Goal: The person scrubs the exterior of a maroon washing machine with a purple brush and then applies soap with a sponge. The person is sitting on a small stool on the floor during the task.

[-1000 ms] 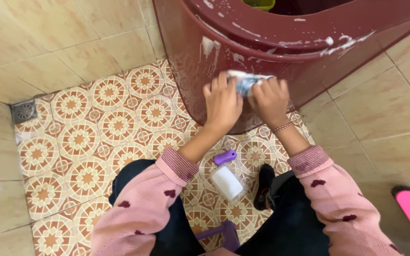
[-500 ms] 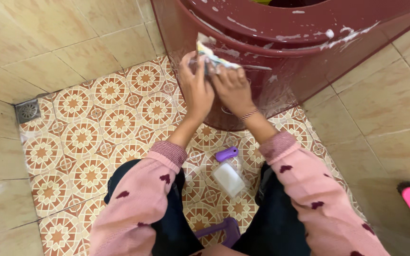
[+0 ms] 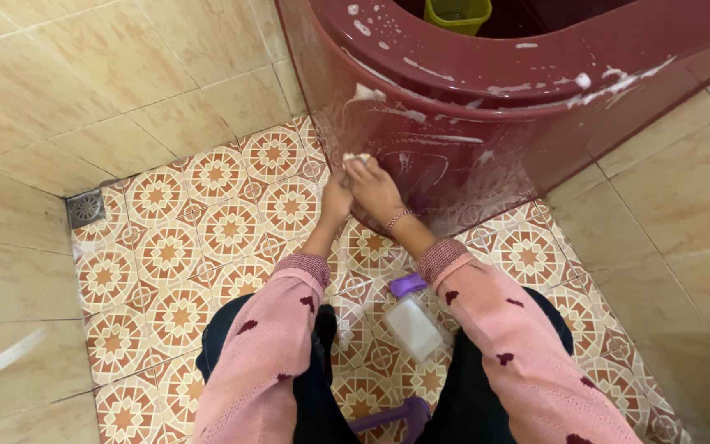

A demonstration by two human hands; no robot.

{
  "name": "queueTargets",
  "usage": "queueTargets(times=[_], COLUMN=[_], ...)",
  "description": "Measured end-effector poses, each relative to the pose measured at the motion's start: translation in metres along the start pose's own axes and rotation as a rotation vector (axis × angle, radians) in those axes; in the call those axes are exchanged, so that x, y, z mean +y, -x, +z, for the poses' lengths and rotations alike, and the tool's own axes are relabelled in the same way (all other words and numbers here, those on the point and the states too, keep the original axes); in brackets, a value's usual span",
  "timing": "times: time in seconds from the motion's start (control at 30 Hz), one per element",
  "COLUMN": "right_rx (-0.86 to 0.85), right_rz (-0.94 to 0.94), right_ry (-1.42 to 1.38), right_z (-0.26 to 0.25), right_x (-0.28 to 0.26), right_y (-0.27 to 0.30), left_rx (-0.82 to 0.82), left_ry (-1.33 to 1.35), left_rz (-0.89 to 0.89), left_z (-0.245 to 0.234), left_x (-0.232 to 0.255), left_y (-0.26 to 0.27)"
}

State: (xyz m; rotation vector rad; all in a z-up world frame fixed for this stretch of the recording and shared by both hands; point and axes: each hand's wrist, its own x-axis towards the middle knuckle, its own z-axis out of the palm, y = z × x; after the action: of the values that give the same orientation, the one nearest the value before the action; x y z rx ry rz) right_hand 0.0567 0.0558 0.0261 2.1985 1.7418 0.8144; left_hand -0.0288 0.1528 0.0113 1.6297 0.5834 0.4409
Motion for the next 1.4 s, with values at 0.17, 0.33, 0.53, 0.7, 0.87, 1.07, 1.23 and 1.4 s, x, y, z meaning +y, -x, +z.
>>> queueTargets(times=[0.17,0.33,0.53,0.7,0.87,1.07,1.23,1.4], right_rx=[-0.220,-0.133,-0.188,-0.046,0.166,0.469,0.487,0.322], right_rz=[-0.153,-0.209,-0.318,-0.252,-0.063,0.182,0.219,0.023], right_ry=[0.012,-0.016,0.062,0.085,0.022,-0.085,-0.225,-0.199], right_z=[0.020,0.011,-0.012,-0.044,-0.093,-0.148,-0.136,-0.097], right_x=[-0.009,0.009,0.063,0.117,0.148,0.171,0.156,0.124], right_y=[0.034,0.082,0.139,0.162,0.158,0.129,0.118,0.114], left_rx=[-0.300,-0.504,-0.641,-0.633,-0.236,-0.144,-0.296,-0.304], left_ry=[-0.218,-0.114,0.031,0.116,-0.003,-0.275,-0.510,-0.450], left_rz=[-0.297,-0.466,-0.558,-0.511,0.313,0.368,0.238,-0.150], left_z=[0.022,0.069,0.130,0.177,0.192,0.135,0.093,0.108], left_x=[-0.023,-0.042,-0.017,0.006,0.053,0.168,0.184,0.154], left_y=[0.015,0.034,0.056,0.081,0.108,0.122,0.111,0.089])
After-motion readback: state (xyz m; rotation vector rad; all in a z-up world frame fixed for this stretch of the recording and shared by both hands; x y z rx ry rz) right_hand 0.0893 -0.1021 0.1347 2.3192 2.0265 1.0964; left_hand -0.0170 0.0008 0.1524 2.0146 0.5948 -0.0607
